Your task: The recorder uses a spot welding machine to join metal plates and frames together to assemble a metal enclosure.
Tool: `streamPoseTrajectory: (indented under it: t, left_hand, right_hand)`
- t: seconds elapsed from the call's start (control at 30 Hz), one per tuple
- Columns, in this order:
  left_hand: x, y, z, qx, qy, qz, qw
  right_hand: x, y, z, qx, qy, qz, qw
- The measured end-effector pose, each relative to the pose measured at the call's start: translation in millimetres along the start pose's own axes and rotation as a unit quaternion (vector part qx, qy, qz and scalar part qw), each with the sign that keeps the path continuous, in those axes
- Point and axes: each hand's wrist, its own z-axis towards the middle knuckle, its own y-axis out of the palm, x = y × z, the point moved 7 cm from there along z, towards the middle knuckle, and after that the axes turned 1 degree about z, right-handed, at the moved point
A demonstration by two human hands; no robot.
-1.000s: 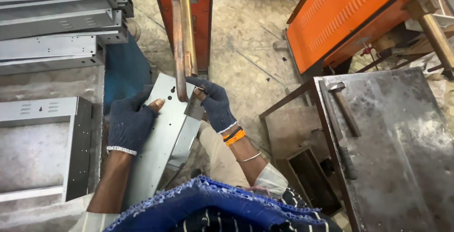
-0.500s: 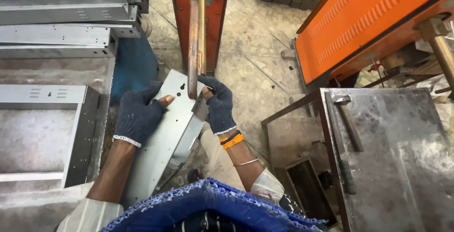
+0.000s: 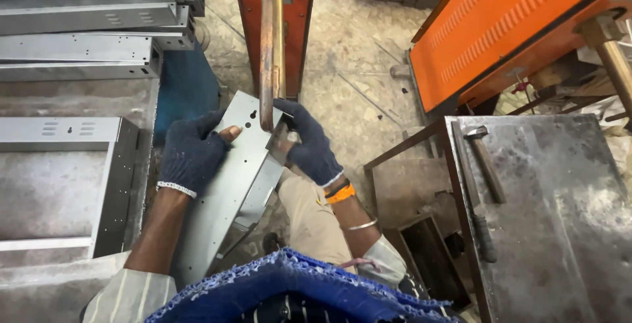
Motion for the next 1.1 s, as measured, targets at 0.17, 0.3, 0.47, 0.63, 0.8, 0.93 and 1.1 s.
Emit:
streamPoseTrajectory:
  t: [0.17, 0.3, 0.47, 0.63, 0.8, 0.93, 1.1]
  left_hand:
    - [2.6, 0.6, -1.0, 0.008, 0.051, -0.043, 0.998]
    - [3.9, -1.0, -0.7, 0.004, 0.013, -0.022, 1.000]
    - [7.9, -3.0, -0.4, -0.002, 0.006, -0.012, 1.000]
    - [6.1, -0.6, 2.5, -0.003, 0.030, -0.013, 0.999]
    - [2.9, -1.1, 1.9, -0.006, -0.005, -0.022, 1.000]
    - [-2.6, 1.6, 5.6, 0.000, 0.021, -0.039, 0.999]
    - [-8.2, 3.9, 4.0, -0.001, 0.028, -0.040, 0.999]
  right_hand:
    - [-18.3, 18.3, -5.7, 0.041, -0.030, -0.195, 0.979]
    - [-8.2, 18.1, -5.4, 0.131, -0.035, -0.254, 0.958]
    - [0.4, 15.2, -4.7, 0.137, -0.025, -0.250, 0.958]
    - [2.4, 13.3, -3.7, 0.138, -0.005, -0.244, 0.960]
    - [9.3, 15.5, -5.7, 0.138, 0.010, -0.245, 0.960]
    - [2.8, 15.7, -5.5, 0.138, -0.006, -0.252, 0.958]
    - [1.7, 18.3, -9.2, 0.138, -0.013, -0.258, 0.956]
